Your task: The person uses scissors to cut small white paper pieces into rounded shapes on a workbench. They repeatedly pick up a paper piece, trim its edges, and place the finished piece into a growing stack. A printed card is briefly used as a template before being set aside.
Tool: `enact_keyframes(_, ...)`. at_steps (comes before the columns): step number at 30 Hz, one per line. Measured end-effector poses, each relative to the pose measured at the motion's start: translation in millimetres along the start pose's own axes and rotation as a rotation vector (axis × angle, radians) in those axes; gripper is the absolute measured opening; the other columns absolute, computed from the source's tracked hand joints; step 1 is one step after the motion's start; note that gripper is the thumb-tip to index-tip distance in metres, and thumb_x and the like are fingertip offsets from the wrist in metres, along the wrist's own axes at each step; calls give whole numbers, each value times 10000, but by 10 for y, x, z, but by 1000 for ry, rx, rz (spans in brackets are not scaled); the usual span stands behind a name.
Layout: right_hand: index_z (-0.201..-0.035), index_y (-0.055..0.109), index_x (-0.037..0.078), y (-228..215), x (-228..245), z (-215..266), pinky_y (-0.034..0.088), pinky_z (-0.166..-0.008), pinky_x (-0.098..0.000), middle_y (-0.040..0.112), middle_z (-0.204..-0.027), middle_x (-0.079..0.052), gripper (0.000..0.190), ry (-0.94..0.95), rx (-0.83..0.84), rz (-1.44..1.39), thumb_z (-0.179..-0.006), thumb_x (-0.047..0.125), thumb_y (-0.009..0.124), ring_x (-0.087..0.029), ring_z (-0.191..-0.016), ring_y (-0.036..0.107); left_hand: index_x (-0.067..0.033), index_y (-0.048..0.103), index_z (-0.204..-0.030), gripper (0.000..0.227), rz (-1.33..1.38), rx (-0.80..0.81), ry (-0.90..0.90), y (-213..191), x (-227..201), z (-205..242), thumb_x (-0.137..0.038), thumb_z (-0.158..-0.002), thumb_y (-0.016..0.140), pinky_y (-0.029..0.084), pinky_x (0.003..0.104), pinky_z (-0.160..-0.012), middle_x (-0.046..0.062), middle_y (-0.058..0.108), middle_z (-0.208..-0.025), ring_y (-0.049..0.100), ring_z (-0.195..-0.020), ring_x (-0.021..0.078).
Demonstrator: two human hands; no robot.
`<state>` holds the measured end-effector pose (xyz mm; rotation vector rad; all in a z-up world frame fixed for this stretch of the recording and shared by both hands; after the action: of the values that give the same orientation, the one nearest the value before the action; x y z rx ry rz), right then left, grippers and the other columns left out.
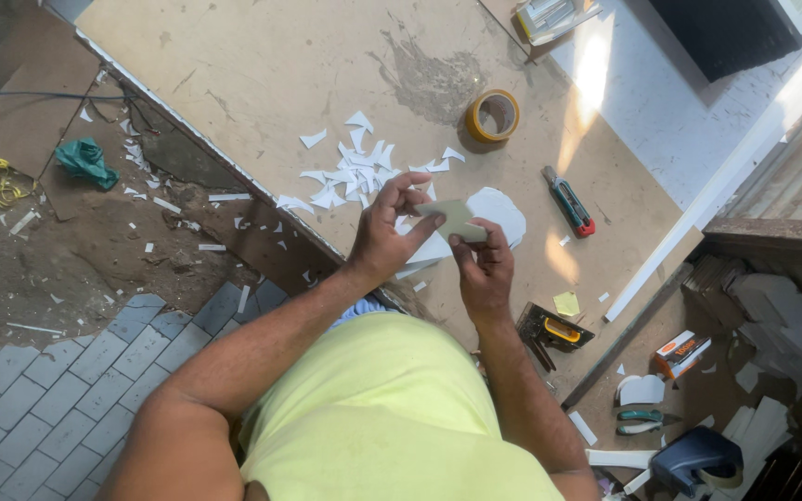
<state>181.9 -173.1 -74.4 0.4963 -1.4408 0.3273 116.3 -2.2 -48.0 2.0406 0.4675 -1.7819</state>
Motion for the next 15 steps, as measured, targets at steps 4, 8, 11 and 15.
enact_keyframes(4, -1279, 584, 41, 153, 280, 33, 524, -951, -282, 664, -1127, -31, 315, 73, -26, -222, -994, -39, 691, -106, -1047, 631, -24, 669, -1169, 204, 232, 76, 19, 212, -367, -122, -201, -1073, 638, 546, 282, -886, 61, 676, -1085, 639, -1010, 112)
enact_keyframes(8, -1335, 545, 68, 280, 495, 96, 544, -950, -295, 656, -1150, -27, 382, 90, 23, -209, -983, 7, 681, -108, -1054, 635, -41, 665, -1055, 237, 87, -38, 59, 243, -530, -144, -271, -1097, 627, 529, 275, -731, 22, 651, -923, 633, -835, 104)
enact_keyframes(11, -1387, 474, 105, 158, 500, 195, 530, -904, -268, 672, -1150, -37, 441, 106, 57, -52, -988, 81, 660, -100, -1047, 642, -44, 657, -1009, 251, 39, -77, 15, 134, -454, -174, -281, -1087, 626, 514, 273, -658, 7, 644, -852, 629, -763, 102)
enact_keyframes(15, -1240, 642, 83, -436, 160, 593, 561, -761, -310, 716, -1071, -51, 313, 437, -129, 791, -958, 194, 722, -150, -914, 673, -41, 660, -982, 277, -87, -116, -12, -226, -299, -146, -289, -1096, 618, 511, 270, -637, -6, 633, -797, 626, -731, 97)
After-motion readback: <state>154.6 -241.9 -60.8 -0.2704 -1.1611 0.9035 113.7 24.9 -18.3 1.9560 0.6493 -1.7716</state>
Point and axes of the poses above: each hand's wrist, its own z-axis away from the middle knuckle, its own y-axis out of the palm, x = y × z, the point moved 6 cm from there along -z, towards the middle knuckle
